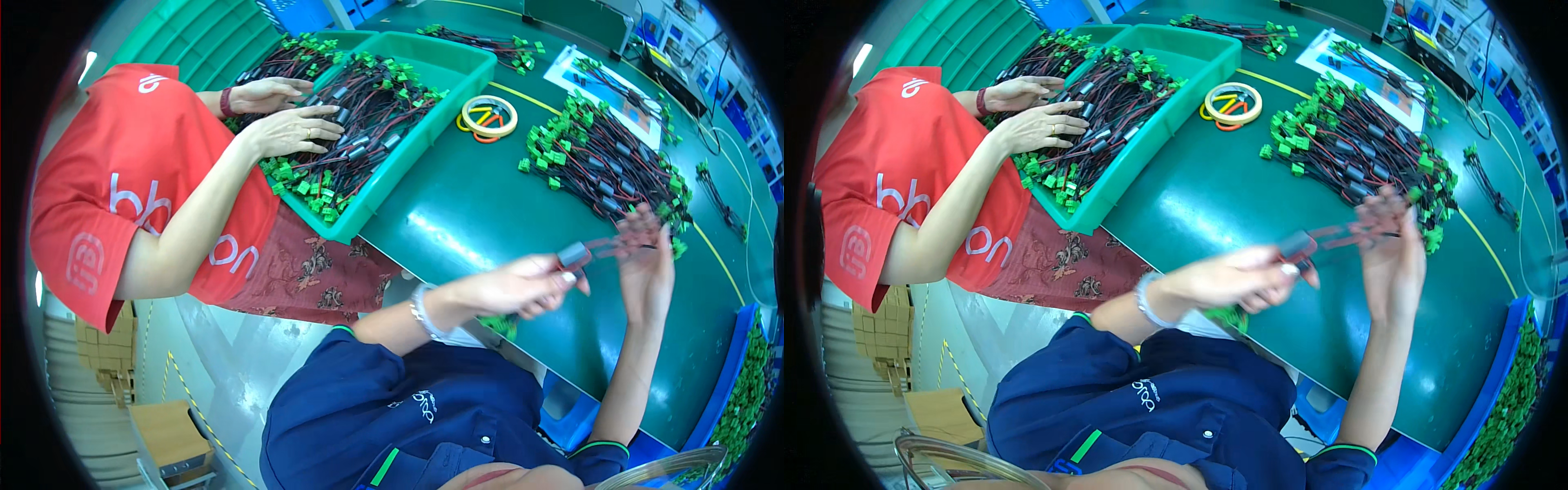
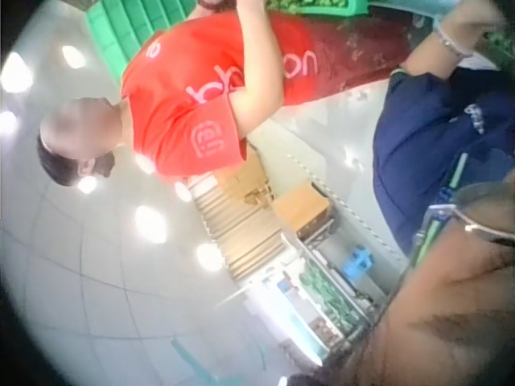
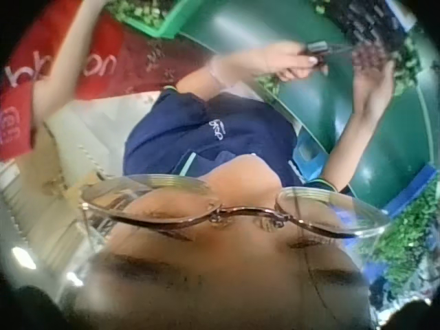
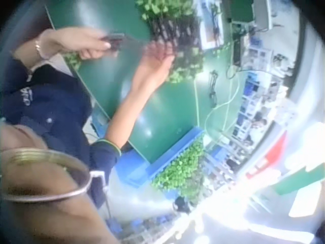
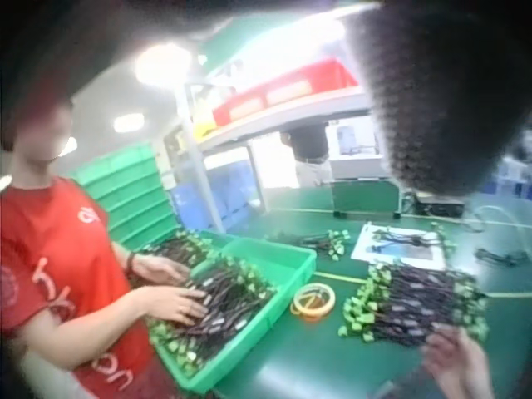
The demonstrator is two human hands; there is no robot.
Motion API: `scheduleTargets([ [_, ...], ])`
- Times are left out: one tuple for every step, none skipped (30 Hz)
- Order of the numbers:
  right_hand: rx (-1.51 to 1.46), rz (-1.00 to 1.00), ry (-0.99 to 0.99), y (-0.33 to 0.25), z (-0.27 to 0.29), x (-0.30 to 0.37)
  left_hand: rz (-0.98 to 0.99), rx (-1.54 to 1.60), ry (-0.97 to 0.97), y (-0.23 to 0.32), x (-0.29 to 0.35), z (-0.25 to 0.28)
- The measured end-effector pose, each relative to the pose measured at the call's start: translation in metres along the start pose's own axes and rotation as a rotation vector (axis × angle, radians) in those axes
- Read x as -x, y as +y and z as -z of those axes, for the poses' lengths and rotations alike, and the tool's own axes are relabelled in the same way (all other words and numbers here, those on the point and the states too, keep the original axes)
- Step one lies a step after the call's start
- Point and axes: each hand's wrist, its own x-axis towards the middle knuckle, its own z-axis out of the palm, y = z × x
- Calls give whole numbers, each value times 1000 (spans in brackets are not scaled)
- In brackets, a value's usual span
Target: The person groups and organizes electrical wire harnesses by hand, checking their connectors and bundled wires, then placing them into plastic bins.
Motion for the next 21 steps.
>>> scheduleTargets([
  [89,-68,-68,6,-1,3,-55,-104,81,16,11,9],
  [168,-98,-151,11,-1,8,-102,-161,156,34,23,17],
  [202,-187,-182,13,-4,12,-119,-228,270,52,33,22],
  [223,-224,-246,14,-3,15,-189,-347,400,70,43,26],
  [244,-260,-305,16,-1,17,-316,-352,380,82,52,39],
  [243,-253,-306,18,0,18,-415,-397,467,93,61,45],
  [266,-276,-323,19,2,20,-435,-493,629,104,68,50],
  [290,-300,-339,21,3,20,-479,-539,755,112,73,55],
  [288,-299,-345,20,1,21,-528,-571,785,119,83,65],
  [291,-295,-330,20,1,21,-555,-617,857,124,90,77],
  [294,-290,-314,19,1,22,-582,-663,930,126,96,89],
  [292,-288,-319,19,-1,23,-585,-668,932,124,102,102],
  [284,-285,-313,18,-2,25,-517,-1032,1074,121,105,115],
  [275,-284,-308,18,-4,28,-430,-1399,1202,118,108,125],
  [279,-280,-306,18,-4,29,-185,-1556,1234,115,105,111],
  [285,-283,-308,19,-3,31,-99,-1676,1183,106,107,120],
  [291,-288,-310,19,-3,33,-9,-1792,1128,97,110,131],
  [304,-282,-306,17,-4,35,-21,-1794,1119,95,111,131],
  [308,-274,-299,15,-5,38,5,-1780,1108,92,112,131],
  [349,-257,-311,12,-7,41,31,-1764,1097,91,114,130],
  [387,-245,-328,10,-10,44,28,-1766,1095,90,119,129],
])
